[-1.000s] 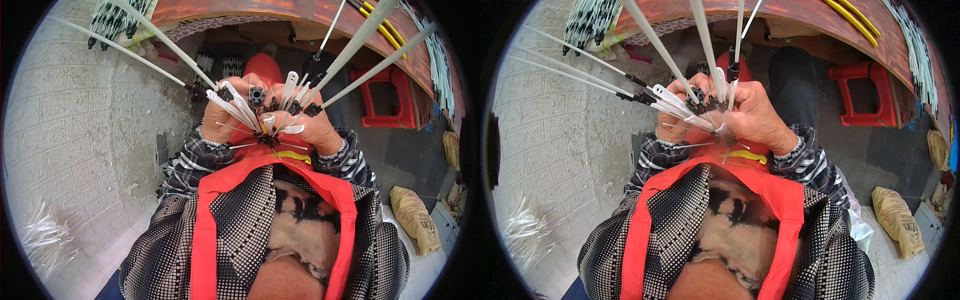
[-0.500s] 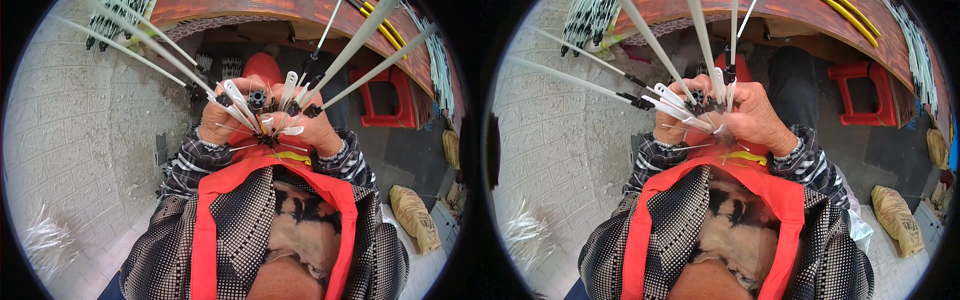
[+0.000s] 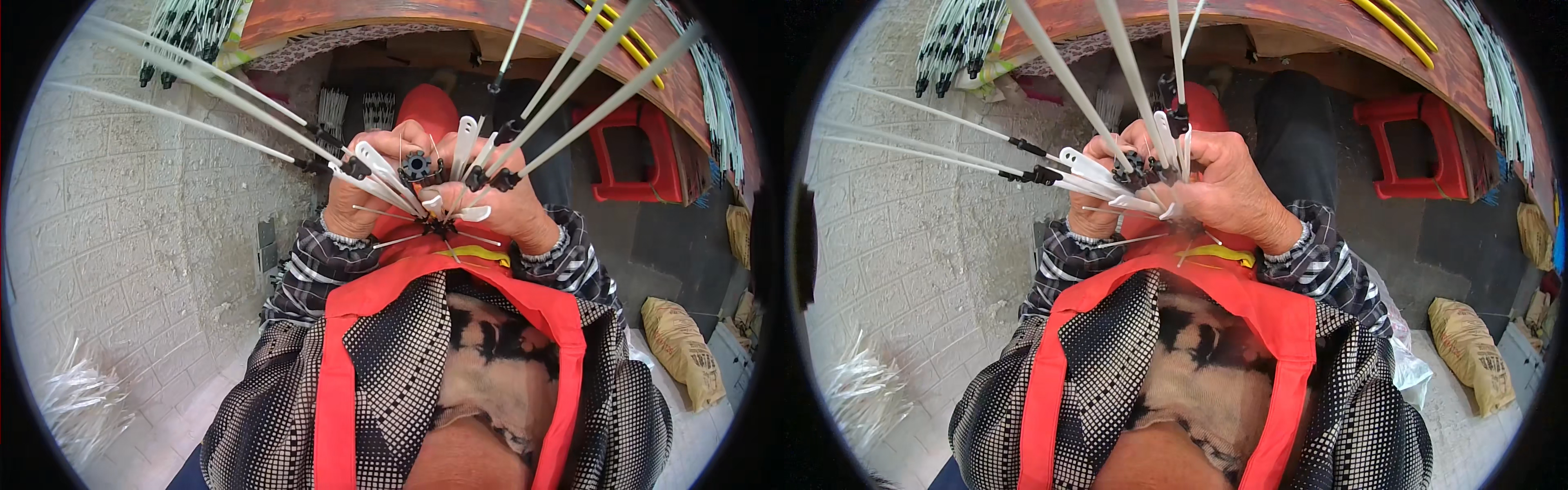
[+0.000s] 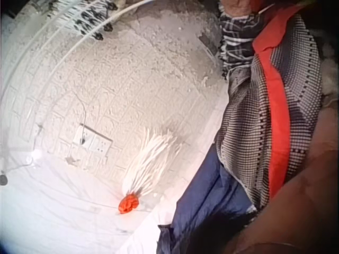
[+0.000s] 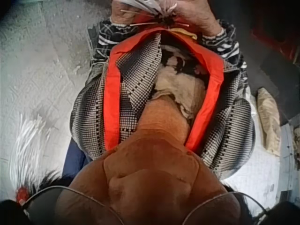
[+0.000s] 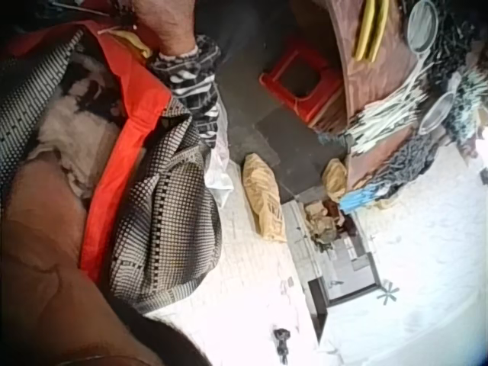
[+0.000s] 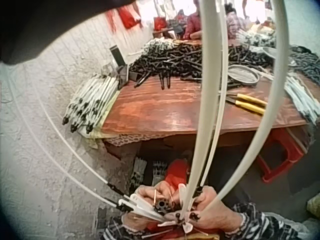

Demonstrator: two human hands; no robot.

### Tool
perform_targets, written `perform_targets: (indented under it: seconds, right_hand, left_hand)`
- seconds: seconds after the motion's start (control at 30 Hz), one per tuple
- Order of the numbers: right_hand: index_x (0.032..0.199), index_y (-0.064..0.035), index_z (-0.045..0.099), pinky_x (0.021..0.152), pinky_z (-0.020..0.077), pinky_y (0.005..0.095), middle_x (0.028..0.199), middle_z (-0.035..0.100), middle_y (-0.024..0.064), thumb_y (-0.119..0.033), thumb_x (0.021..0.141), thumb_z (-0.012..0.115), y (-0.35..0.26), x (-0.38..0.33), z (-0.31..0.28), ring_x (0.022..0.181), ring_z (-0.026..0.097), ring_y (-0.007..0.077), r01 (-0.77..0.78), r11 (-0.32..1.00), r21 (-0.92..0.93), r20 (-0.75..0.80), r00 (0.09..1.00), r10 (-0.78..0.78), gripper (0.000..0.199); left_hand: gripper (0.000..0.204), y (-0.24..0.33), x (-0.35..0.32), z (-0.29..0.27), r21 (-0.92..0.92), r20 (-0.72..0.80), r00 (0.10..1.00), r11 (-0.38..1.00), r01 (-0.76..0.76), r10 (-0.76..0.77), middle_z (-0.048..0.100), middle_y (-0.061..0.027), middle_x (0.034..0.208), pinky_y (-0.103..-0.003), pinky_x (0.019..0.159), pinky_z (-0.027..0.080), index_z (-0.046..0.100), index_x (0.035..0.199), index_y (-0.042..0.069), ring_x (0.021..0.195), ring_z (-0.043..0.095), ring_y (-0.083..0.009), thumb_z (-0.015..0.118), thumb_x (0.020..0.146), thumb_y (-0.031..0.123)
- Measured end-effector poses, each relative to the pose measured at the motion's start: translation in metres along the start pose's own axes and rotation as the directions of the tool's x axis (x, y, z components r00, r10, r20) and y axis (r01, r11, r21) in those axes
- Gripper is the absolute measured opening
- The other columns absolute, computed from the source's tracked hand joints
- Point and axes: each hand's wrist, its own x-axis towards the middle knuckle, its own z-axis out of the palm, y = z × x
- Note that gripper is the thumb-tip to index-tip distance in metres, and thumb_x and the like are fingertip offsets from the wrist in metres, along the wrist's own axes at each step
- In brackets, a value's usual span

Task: The person trims wire around an umbrella rib hub using pliers, arranges the attached ribs by hand, and places the assembled umbrella frame onto a stack.

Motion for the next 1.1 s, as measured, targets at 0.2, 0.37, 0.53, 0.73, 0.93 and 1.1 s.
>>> perform_targets:
  seconds: [0.2,0.37,0.53,0.73,0.93,1.1]
  right_hand:
    - [0.093,0.0014,0.065,0.062,0.048,0.0262,0.081,0.063,0.0036,-0.008,0.072,0.081,-0.006,0.001,0.0,0.072,0.059,0.0107,-0.073,0.997,-0.017,-0.021,0.997,0.072,0.027]
    - [0.094,0.0008,0.066,0.064,0.0492,0.025,0.082,0.065,0.002,-0.01,0.073,0.081,-0.009,-0.001,0.002,0.072,0.06,0.0092,-0.121,0.993,-0.008,-0.075,0.99,0.12,0.028]
    - [0.095,0.0019,0.066,0.065,0.0496,0.0245,0.08,0.066,0.0015,-0.011,0.073,0.081,-0.011,-0.002,0.002,0.072,0.06,0.0088,-0.085,0.985,-0.153,-0.091,0.993,0.071,0.03]
    - [0.097,0.0016,0.067,0.061,0.0491,0.0232,0.078,0.065,0.0013,-0.008,0.074,0.08,-0.011,-0.004,0.004,0.069,0.059,0.0074,-0.155,0.984,-0.087,-0.095,0.985,0.147,0.028]
    - [0.097,0.0012,0.067,0.059,0.0486,0.0223,0.078,0.065,0.0013,-0.005,0.075,0.079,-0.014,-0.006,0.008,0.068,0.059,0.0064,-0.171,0.985,-0.034,-0.101,0.981,0.167,0.026]
    - [0.096,0.001,0.067,0.059,0.0484,0.022,0.078,0.065,0.0003,-0.006,0.075,0.079,-0.011,-0.007,0.01,0.068,0.058,0.006,-0.169,0.985,-0.026,-0.131,0.978,0.164,0.026]
  left_hand:
    - [0.025,0.001,0.0,0.006,0.039,-0.022,0.998,0.998,-0.052,0.053,0.06,-0.0151,0.094,-0.032,0.079,0.052,0.068,0.102,0.001,0.088,0.06,-0.0229,0.07,0.08,0.013]
    - [0.027,0.002,-0.005,0.012,0.085,-0.091,0.994,0.995,-0.06,0.067,0.061,-0.0136,0.095,-0.031,0.081,0.052,0.067,0.103,-0.001,0.089,0.061,-0.0213,0.069,0.08,0.011]
    - [0.027,0.001,-0.013,0.022,0.017,-0.231,0.972,0.999,-0.038,0.041,0.061,-0.013,0.097,-0.033,0.085,0.053,0.065,0.105,-0.004,0.092,0.062,-0.0212,0.067,0.081,0.009]
    - [0.029,0.002,-0.015,0.021,-0.073,-0.261,0.964,0.997,0.026,-0.044,0.06,-0.0122,0.102,-0.033,0.088,0.051,0.062,0.11,-0.004,0.097,0.061,-0.021,0.065,0.084,0.008]
    - [0.03,-0.007,-0.016,0.008,-0.03,-0.096,0.992,0.996,-0.08,0.077,0.059,-0.0116,0.104,-0.033,0.091,0.048,0.061,0.112,-0.004,0.1,0.059,-0.0216,0.064,0.085,0.01]
    - [0.033,-0.008,-0.013,0.008,-0.034,-0.094,0.987,0.99,-0.134,0.13,0.059,-0.0125,0.104,-0.035,0.093,0.047,0.061,0.11,-0.004,0.1,0.059,-0.0215,0.065,0.084,0.015]
